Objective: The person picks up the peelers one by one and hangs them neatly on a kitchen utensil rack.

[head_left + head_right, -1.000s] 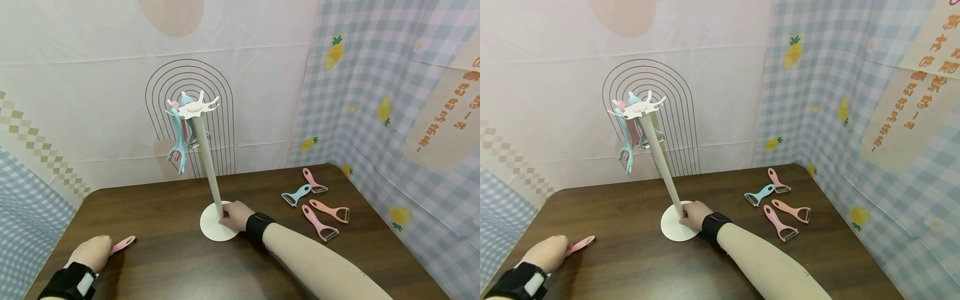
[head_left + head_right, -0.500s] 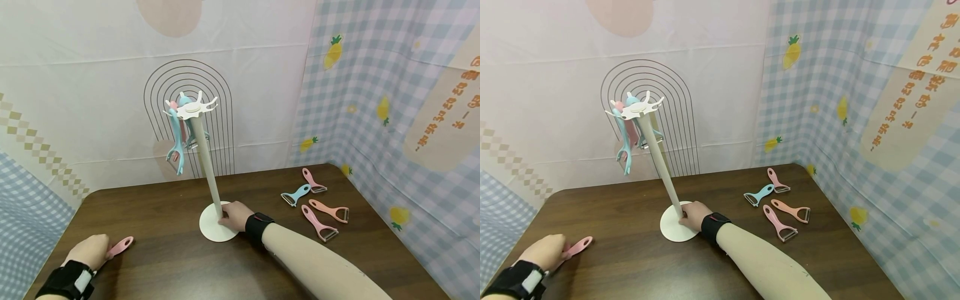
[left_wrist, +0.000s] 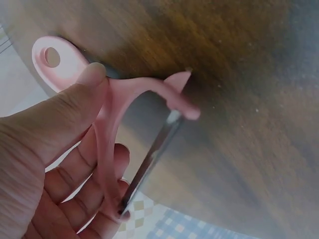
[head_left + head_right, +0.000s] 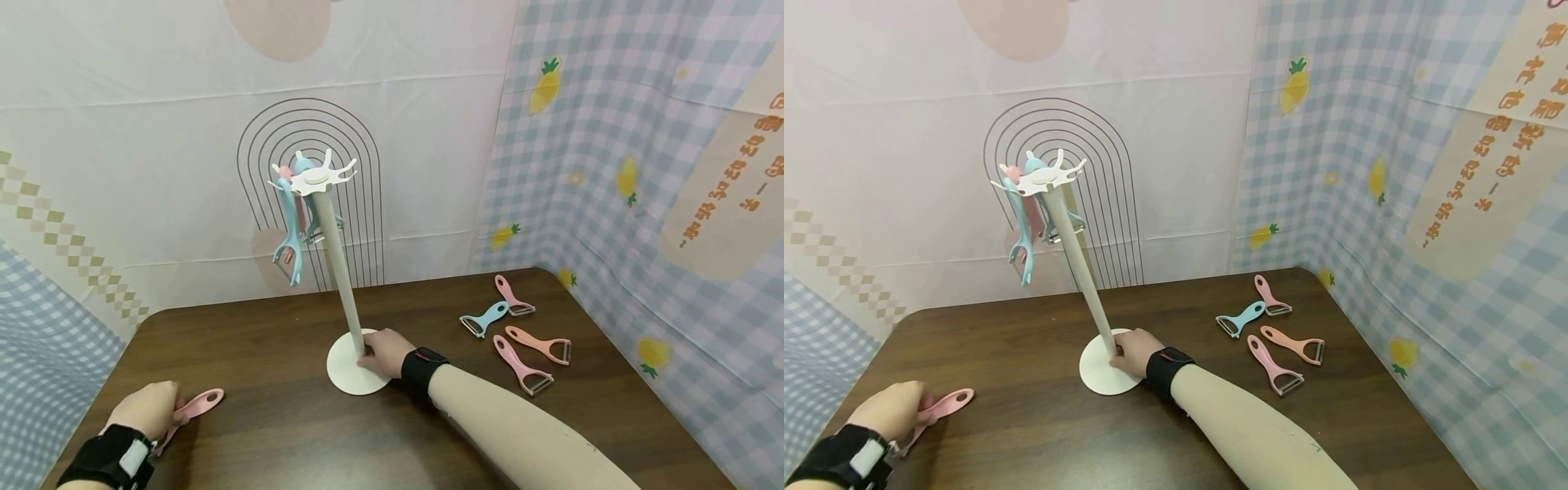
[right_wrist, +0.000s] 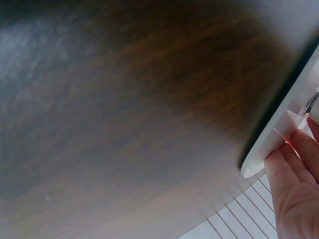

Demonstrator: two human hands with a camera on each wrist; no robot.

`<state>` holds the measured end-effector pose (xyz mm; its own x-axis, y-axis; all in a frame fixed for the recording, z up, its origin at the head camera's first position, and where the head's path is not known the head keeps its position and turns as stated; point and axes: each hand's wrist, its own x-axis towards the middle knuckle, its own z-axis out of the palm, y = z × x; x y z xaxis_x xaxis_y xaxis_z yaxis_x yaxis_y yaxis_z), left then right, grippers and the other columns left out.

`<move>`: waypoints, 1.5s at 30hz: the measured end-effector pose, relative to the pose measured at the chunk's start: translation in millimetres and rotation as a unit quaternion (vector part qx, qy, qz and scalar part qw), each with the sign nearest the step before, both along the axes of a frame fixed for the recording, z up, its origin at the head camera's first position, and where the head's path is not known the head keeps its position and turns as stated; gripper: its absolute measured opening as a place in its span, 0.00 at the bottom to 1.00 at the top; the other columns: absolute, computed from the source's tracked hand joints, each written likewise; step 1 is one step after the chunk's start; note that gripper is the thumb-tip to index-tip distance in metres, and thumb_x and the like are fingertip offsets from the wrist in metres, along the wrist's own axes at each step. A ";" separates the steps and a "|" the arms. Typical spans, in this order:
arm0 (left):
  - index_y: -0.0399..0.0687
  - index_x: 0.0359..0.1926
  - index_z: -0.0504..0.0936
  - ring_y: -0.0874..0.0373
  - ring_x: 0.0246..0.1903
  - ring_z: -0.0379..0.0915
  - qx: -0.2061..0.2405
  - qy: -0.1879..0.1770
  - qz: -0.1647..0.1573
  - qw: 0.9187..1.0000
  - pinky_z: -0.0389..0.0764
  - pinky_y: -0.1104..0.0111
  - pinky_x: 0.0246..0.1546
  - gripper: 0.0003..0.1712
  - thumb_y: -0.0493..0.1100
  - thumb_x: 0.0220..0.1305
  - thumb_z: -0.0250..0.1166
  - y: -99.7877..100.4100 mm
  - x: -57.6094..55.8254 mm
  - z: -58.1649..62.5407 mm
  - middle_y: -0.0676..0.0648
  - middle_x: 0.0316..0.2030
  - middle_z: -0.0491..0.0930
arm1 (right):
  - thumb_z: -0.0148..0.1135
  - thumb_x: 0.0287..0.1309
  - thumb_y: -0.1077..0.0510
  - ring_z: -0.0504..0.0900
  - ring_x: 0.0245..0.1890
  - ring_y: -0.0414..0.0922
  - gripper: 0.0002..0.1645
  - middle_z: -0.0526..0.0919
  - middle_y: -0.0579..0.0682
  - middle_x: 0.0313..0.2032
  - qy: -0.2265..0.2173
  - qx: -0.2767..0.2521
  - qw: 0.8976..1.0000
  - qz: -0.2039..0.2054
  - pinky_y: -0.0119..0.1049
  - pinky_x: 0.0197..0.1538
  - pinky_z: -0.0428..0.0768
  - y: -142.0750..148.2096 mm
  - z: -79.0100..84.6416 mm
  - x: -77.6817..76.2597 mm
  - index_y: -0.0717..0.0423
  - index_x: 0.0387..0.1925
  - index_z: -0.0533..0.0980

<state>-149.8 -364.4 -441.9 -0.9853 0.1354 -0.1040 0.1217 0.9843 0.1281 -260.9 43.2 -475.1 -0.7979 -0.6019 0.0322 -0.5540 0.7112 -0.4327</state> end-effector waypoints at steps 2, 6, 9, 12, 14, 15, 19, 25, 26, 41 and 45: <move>0.51 0.18 0.72 0.59 0.19 0.65 0.002 -0.005 0.001 1.000 0.69 0.60 0.22 0.17 0.41 0.45 0.75 0.8 0.9 0.8 0.55 0.17 0.71 | 0.69 0.58 0.52 0.78 0.32 0.35 0.17 0.84 0.43 0.34 0.002 0.002 1.000 -0.001 0.29 0.39 0.75 -0.1 -0.2 0.3 0.55 0.47 0.80; 0.52 0.16 0.73 0.60 0.19 0.66 0.014 -0.017 -0.003 1.000 0.69 0.61 0.22 0.17 0.41 0.49 0.74 3.1 2.6 3.0 0.55 0.17 0.72 | 0.69 0.57 0.52 0.79 0.34 0.36 0.17 0.85 0.44 0.36 0.002 0.003 1.000 0.000 0.30 0.40 0.76 -0.1 -0.2 1.1 0.55 0.47 0.81; 0.53 0.15 0.75 0.60 0.19 0.66 0.030 -0.023 -0.008 0.999 0.70 0.61 0.23 0.16 0.40 0.52 0.72 4.2 3.1 4.9 0.55 0.17 0.73 | 0.69 0.57 0.53 0.79 0.34 0.36 0.17 0.85 0.45 0.36 0.000 0.003 1.000 0.002 0.31 0.40 0.76 0.0 -0.1 1.3 0.55 0.46 0.81; 0.54 0.17 0.77 0.60 0.20 0.68 0.044 -0.023 -0.012 0.999 0.71 0.60 0.24 0.14 0.41 0.52 0.72 5.0 2.0 9.3 0.55 0.19 0.75 | 0.69 0.57 0.53 0.79 0.33 0.36 0.17 0.84 0.44 0.36 -0.002 0.004 1.000 0.000 0.30 0.40 0.76 -0.1 0.4 1.4 0.55 0.47 0.80; 0.53 0.19 0.79 0.60 0.22 0.70 0.056 -0.022 -0.009 0.998 0.73 0.59 0.25 0.11 0.43 0.53 0.72 6.5 0.2 15.9 0.55 0.20 0.77 | 0.69 0.58 0.52 0.78 0.33 0.36 0.18 0.84 0.44 0.35 -0.004 0.005 1.000 -0.002 0.30 0.40 0.76 0.1 1.0 1.7 0.55 0.48 0.80; 0.52 0.21 0.80 0.60 0.23 0.70 0.062 -0.015 -0.011 0.998 0.73 0.59 0.26 0.10 0.43 0.53 0.72 7.8 -1.2 20.2 0.55 0.21 0.77 | 0.68 0.58 0.52 0.78 0.33 0.36 0.18 0.84 0.45 0.36 -0.005 0.005 1.000 -0.004 0.30 0.40 0.76 0.1 1.5 2.0 0.55 0.48 0.80; 0.49 0.28 0.82 0.61 0.23 0.72 0.090 0.024 -0.021 0.995 0.73 0.60 0.25 0.06 0.44 0.56 0.71 18.2 -6.6 42.9 0.56 0.23 0.78 | 0.68 0.58 0.52 0.79 0.34 0.37 0.19 0.84 0.46 0.37 -0.011 0.002 1.000 -0.009 0.32 0.41 0.76 0.7 3.2 3.3 0.56 0.49 0.80; 0.50 0.32 0.83 0.62 0.23 0.69 0.125 0.140 -0.043 0.981 0.69 0.64 0.24 0.05 0.45 0.62 0.67 43.5 -10.1 80.6 0.56 0.24 0.78 | 0.69 0.58 0.51 0.80 0.38 0.38 0.21 0.85 0.47 0.41 -0.014 0.004 1.000 -0.014 0.34 0.45 0.76 0.5 3.7 3.6 0.56 0.50 0.80; 0.50 0.32 0.83 0.62 0.23 0.69 0.131 0.161 -0.043 0.977 0.70 0.65 0.24 0.05 0.45 0.63 0.67 48.4 -9.6 86.8 0.56 0.25 0.78 | 0.69 0.58 0.51 0.80 0.39 0.39 0.21 0.85 0.47 0.41 -0.014 0.005 1.000 -0.015 0.34 0.46 0.76 0.3 3.3 3.4 0.56 0.50 0.80; 0.50 0.38 0.86 0.67 0.24 0.74 0.336 0.336 -0.080 0.876 0.71 0.79 0.24 0.05 0.38 0.60 0.70 129.4 6.6 159.7 0.54 0.28 0.82 | 0.68 0.58 0.51 0.80 0.38 0.38 0.20 0.85 0.47 0.40 -0.007 0.004 1.000 -0.009 0.32 0.43 0.76 -1.1 0.7 1.4 0.56 0.50 0.80; 0.49 0.38 0.86 0.63 0.15 0.69 0.374 0.338 -0.093 0.859 0.66 0.74 0.16 0.05 0.37 0.61 0.68 147.7 4.6 176.0 0.51 0.23 0.79 | 0.68 0.58 0.51 0.80 0.37 0.38 0.20 0.85 0.47 0.40 -0.011 0.000 1.000 -0.011 0.32 0.44 0.77 -0.6 0.8 1.5 0.56 0.50 0.80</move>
<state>-145.2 -216.7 -265.9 -0.7408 0.0772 0.6673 0.5633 0.6127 0.5544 -259.4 42.6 -474.3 -0.8117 -0.5839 0.0148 -0.5285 0.7235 -0.4441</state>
